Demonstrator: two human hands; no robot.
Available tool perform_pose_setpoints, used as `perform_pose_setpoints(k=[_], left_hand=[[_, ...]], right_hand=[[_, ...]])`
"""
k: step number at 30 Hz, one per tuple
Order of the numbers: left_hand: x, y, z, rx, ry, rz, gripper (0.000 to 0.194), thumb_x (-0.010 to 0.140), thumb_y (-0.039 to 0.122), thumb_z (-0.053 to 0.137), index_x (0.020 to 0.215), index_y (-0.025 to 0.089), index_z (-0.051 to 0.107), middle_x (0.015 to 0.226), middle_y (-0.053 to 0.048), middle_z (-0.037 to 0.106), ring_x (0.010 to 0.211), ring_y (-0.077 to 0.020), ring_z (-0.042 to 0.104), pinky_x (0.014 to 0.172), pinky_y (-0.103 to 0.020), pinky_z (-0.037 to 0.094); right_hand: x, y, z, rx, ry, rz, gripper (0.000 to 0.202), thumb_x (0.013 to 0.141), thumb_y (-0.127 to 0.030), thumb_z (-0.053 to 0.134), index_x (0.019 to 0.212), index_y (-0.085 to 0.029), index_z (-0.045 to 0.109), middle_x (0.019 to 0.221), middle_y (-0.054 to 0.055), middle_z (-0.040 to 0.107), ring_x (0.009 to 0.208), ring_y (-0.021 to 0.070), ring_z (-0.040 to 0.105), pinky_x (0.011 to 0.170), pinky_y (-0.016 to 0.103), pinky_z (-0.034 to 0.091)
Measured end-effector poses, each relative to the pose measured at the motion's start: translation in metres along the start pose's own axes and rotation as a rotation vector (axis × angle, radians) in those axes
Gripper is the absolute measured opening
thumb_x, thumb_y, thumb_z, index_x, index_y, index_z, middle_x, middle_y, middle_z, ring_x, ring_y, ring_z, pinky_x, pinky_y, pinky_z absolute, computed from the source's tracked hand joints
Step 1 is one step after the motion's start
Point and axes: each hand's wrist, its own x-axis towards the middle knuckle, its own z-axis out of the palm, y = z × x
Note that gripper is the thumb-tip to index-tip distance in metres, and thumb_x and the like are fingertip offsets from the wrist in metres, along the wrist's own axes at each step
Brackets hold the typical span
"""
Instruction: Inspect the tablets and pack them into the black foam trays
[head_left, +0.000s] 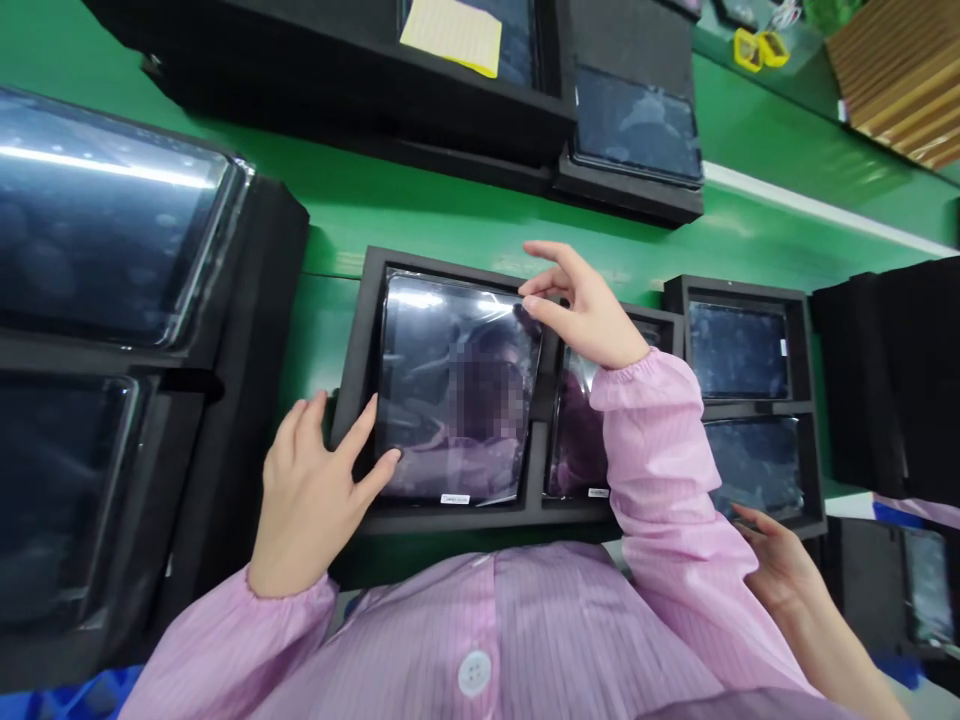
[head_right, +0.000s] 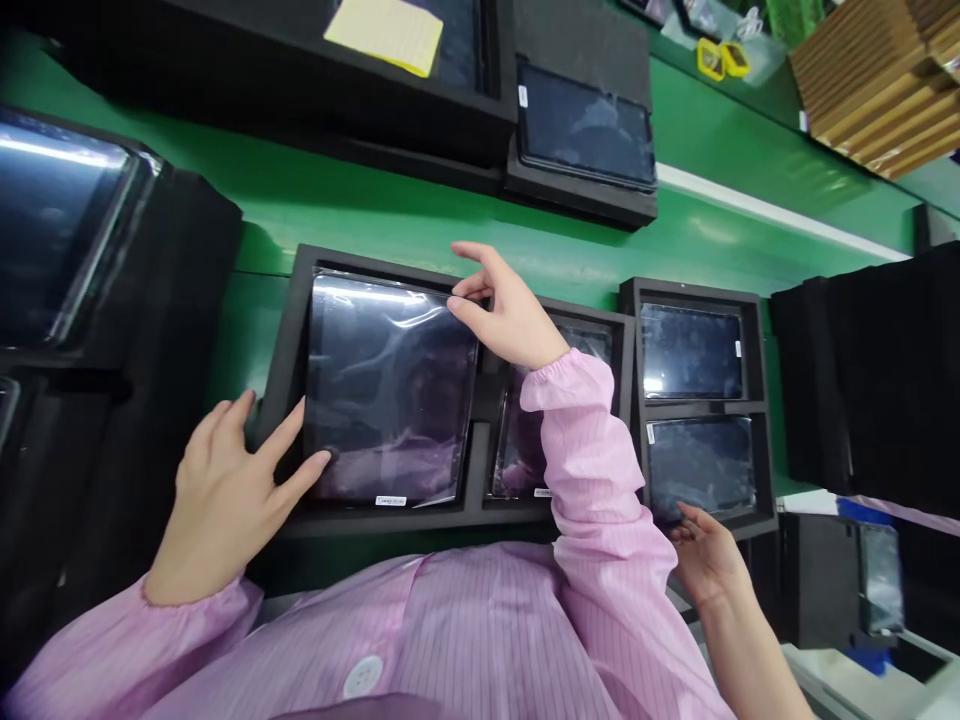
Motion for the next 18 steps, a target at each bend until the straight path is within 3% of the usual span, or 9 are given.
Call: perform_pose_setpoints(k=[3,5,7,11,14,16,18], left_hand=[[-0.002,0.011,0.006,0.064,0.149,-0.023,0.059,0.098,0.043,0.04,0.152,0.02,0.041,0.163,-0.022,0.026,0.15,-0.0499,0.022,0.115,-0.073,0.027],[-0.001,0.023,0.009,0.054,0.241,-0.027,0.065,0.098,0.041,0.041,0.158,0.018,0.028,0.164,-0.024,0.023,0.151,-0.0482,0.021,0.118,-0.072,0.023],[0.004,0.035,0.009,-0.024,0.241,-0.039,0.07,0.098,0.042,0.042,0.159,0.017,0.02,0.163,-0.023,0.026,0.152,-0.0442,0.022,0.121,-0.067,0.022],[0.032,0.055,-0.004,-0.296,0.115,-0.218,0.082,0.096,0.054,0.044,0.159,0.01,0.015,0.163,-0.02,0.032,0.152,-0.0367,0.028,0.124,-0.056,0.027],[0.055,0.06,-0.017,-0.562,0.08,-0.342,0.078,0.101,0.054,0.033,0.157,0.004,0.013,0.167,-0.017,0.023,0.155,-0.0308,0.02,0.127,-0.048,0.023],[0.067,0.06,-0.023,-0.676,0.038,-0.326,0.073,0.103,0.054,0.024,0.156,0.004,0.018,0.168,-0.014,0.022,0.154,-0.0281,0.021,0.126,-0.044,0.024],[0.073,0.062,-0.022,-0.632,0.031,-0.23,0.065,0.105,0.052,0.021,0.151,0.008,0.033,0.162,-0.011,0.039,0.148,-0.0286,0.037,0.121,-0.044,0.037]], right_hand=[[-0.005,0.002,0.002,0.247,0.083,0.117,0.068,0.07,-0.022,0.07,0.135,-0.024,0.05,0.111,0.005,0.071,0.099,0.0219,0.069,0.091,0.041,0.058],[-0.006,0.002,0.005,0.383,0.113,0.26,0.065,0.068,-0.025,0.073,0.13,-0.023,0.054,0.109,0.006,0.074,0.096,0.0222,0.071,0.085,0.04,0.062],[-0.007,-0.003,0.009,0.438,0.14,0.335,0.057,0.068,-0.027,0.076,0.123,-0.022,0.059,0.103,0.006,0.076,0.095,0.0228,0.073,0.081,0.04,0.063],[-0.005,-0.037,0.014,0.361,0.197,0.19,0.048,0.071,-0.029,0.079,0.117,-0.023,0.064,0.105,0.005,0.075,0.102,0.0264,0.072,0.077,0.041,0.065],[-0.002,-0.068,0.023,0.324,0.228,0.054,0.041,0.075,-0.035,0.078,0.112,-0.025,0.064,0.117,0.004,0.071,0.118,0.0276,0.067,0.081,0.039,0.065],[-0.003,-0.082,0.033,0.351,0.251,0.014,0.045,0.076,-0.044,0.077,0.114,-0.026,0.062,0.127,0.004,0.067,0.124,0.027,0.063,0.085,0.039,0.065],[-0.01,-0.092,0.046,0.413,0.271,0.015,0.063,0.073,-0.057,0.075,0.125,-0.027,0.056,0.138,0.006,0.062,0.125,0.0267,0.063,0.09,0.04,0.065]])
